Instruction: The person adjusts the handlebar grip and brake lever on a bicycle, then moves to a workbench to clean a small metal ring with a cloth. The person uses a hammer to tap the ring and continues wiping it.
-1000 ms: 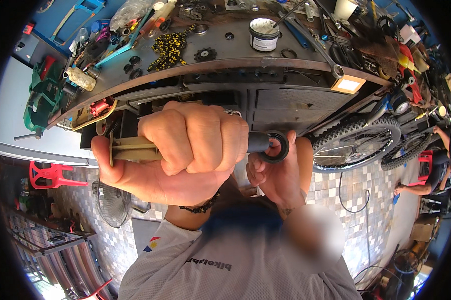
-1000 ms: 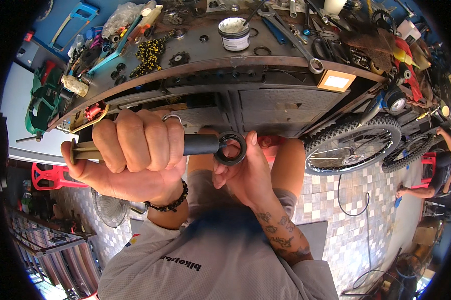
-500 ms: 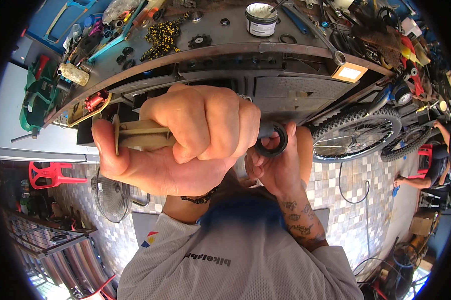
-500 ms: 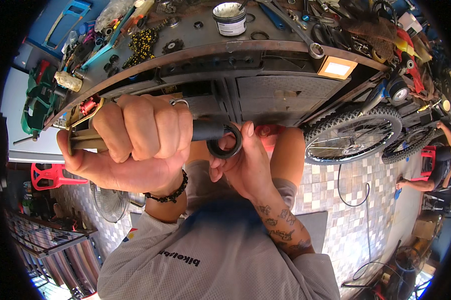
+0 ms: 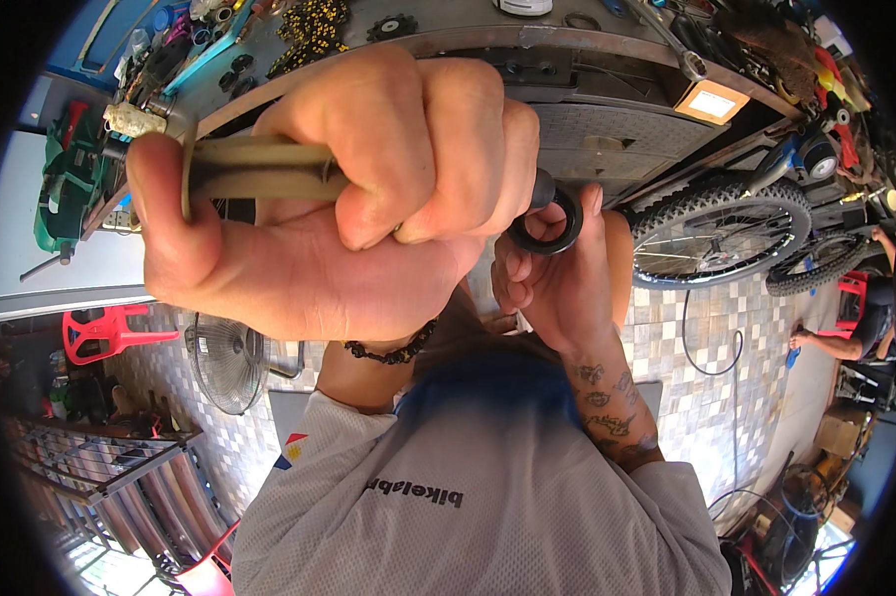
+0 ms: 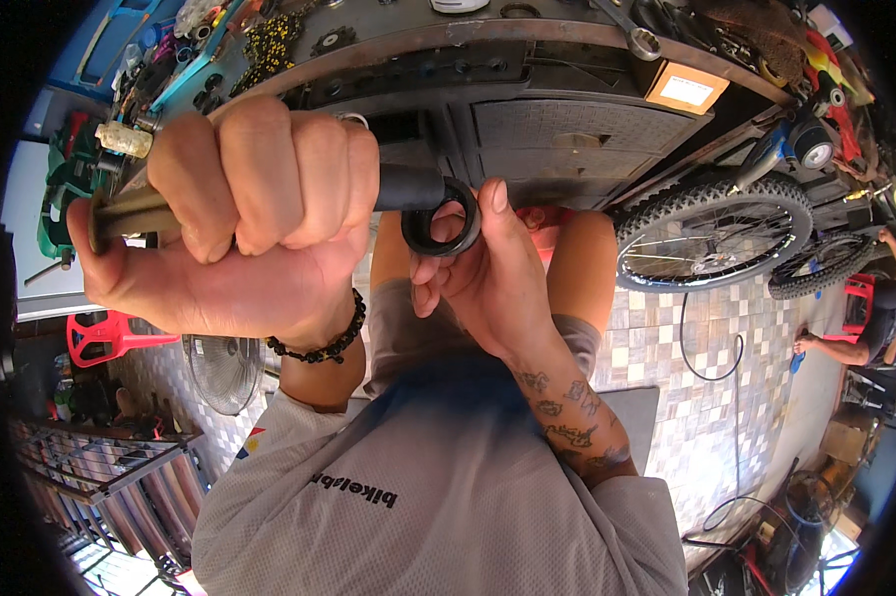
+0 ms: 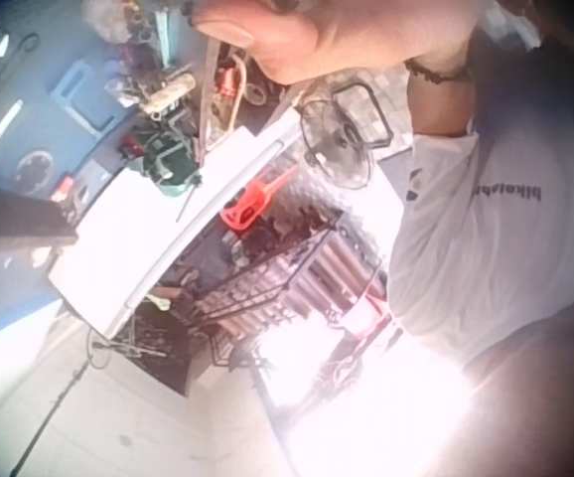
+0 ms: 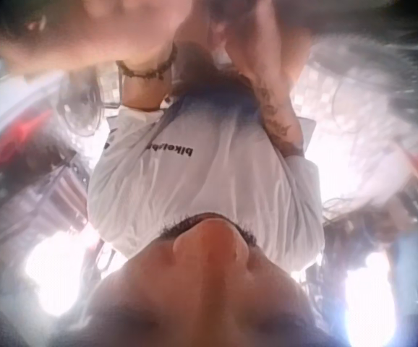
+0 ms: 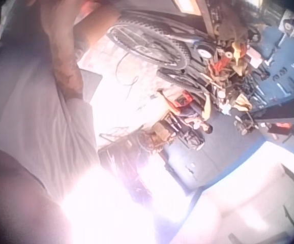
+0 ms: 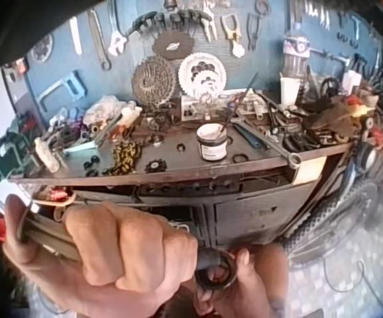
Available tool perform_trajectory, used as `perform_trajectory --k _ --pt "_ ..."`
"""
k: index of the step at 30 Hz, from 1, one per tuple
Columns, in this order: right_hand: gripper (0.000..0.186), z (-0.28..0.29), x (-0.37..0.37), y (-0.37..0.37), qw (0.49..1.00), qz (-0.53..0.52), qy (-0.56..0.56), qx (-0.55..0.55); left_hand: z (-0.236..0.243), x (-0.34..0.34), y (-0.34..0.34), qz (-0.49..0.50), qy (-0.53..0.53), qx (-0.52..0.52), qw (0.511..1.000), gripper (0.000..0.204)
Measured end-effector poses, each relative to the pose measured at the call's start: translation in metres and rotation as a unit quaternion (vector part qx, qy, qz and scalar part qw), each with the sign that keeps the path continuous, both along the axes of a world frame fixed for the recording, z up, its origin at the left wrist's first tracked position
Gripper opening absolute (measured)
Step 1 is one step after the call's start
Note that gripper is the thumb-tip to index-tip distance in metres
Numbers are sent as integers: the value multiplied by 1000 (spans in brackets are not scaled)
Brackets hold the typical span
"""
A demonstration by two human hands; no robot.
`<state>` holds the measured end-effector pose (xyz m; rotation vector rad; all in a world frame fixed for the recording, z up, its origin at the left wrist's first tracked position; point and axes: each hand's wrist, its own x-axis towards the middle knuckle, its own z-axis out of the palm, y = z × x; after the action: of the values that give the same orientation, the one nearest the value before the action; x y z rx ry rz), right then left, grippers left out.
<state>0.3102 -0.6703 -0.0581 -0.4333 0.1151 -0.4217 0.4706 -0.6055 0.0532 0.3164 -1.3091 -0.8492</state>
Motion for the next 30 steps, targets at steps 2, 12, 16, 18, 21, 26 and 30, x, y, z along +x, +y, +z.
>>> perform_trajectory --k 2,12,16,18,21,26,30 --pt "62 1 0 0 1000 1 -2 11 0 4 -4 -13 -9 -3 1000 60" --pt "61 2 3 -4 1000 -7 -11 5 3 3 -5 12 -17 -15 1000 58" --pt "61 1 3 -4 1000 0 -21 14 4 5 -5 16 -19 -10 1000 57" --pt "62 1 4 -5 1000 3 -25 13 5 5 -5 15 -21 -11 1000 56" --pt "62 1 3 -5 1000 2 -18 8 5 5 -6 19 -18 -12 1000 56" --pt "62 1 3 -4 1000 0 -21 14 5 6 -7 6 -15 -11 1000 55" --pt "62 0 3 -4 999 1 -30 14 5 6 -8 0 -13 -13 1000 55"
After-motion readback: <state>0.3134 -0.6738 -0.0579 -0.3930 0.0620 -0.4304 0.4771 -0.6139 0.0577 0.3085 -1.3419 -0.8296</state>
